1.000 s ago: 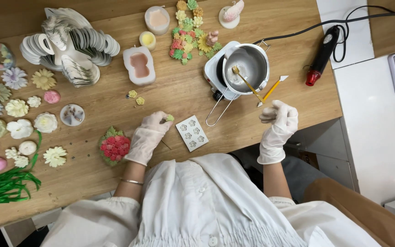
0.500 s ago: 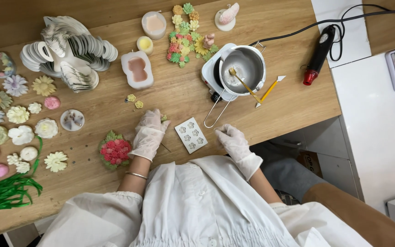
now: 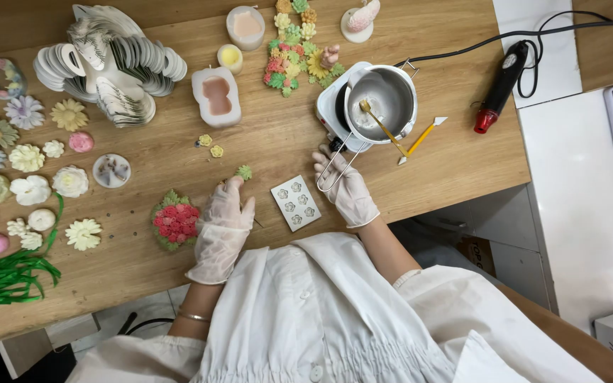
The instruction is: Assemble a floral candle arrangement by melting and attaching wax flowers and leaves.
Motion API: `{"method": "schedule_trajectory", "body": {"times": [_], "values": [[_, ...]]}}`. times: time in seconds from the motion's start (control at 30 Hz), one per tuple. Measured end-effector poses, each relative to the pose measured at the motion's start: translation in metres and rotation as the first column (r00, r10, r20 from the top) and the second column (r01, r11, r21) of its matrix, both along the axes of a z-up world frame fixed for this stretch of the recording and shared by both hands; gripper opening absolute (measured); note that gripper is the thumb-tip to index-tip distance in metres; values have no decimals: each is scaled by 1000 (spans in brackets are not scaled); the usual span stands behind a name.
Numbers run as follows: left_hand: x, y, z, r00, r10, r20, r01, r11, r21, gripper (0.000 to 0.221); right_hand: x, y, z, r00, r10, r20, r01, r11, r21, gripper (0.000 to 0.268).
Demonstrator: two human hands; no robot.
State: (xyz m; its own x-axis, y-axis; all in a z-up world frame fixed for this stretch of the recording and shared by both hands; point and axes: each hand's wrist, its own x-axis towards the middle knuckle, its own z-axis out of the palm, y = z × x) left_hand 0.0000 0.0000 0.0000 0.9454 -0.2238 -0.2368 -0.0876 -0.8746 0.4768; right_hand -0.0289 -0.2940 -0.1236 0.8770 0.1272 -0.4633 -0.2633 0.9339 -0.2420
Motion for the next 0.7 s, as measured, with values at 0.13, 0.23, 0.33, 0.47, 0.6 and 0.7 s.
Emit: {"method": "schedule_trajectory", "body": {"times": [0.13,0.23,0.33,0.47,0.6,0.7], "values": [[-25,14,-4,996,0,85,18,978,-209,39,4,-3,-14,999,-30,22,29,1000,5,39],[-28,19,-5,995,54,81,-20,929,-370,35,4,-3,-22,997,-77,-17,76,995,-67,40],[-21,20,1,997,72,17,-63,944,-323,34,6,-2,-26,996,-88,15,90,983,-162,39],[-11,22,2,996,81,-45,-91,954,-287,31,6,0,-35,991,-134,-8,128,961,-247,36],[-7,23,-1,997,66,-29,-71,953,-295,31,8,2,-53,976,-208,69,219,939,-264,32],[-7,22,0,998,60,-32,-66,960,-273,30,9,5,-36,971,-235,-32,216,932,-290,32]]}}
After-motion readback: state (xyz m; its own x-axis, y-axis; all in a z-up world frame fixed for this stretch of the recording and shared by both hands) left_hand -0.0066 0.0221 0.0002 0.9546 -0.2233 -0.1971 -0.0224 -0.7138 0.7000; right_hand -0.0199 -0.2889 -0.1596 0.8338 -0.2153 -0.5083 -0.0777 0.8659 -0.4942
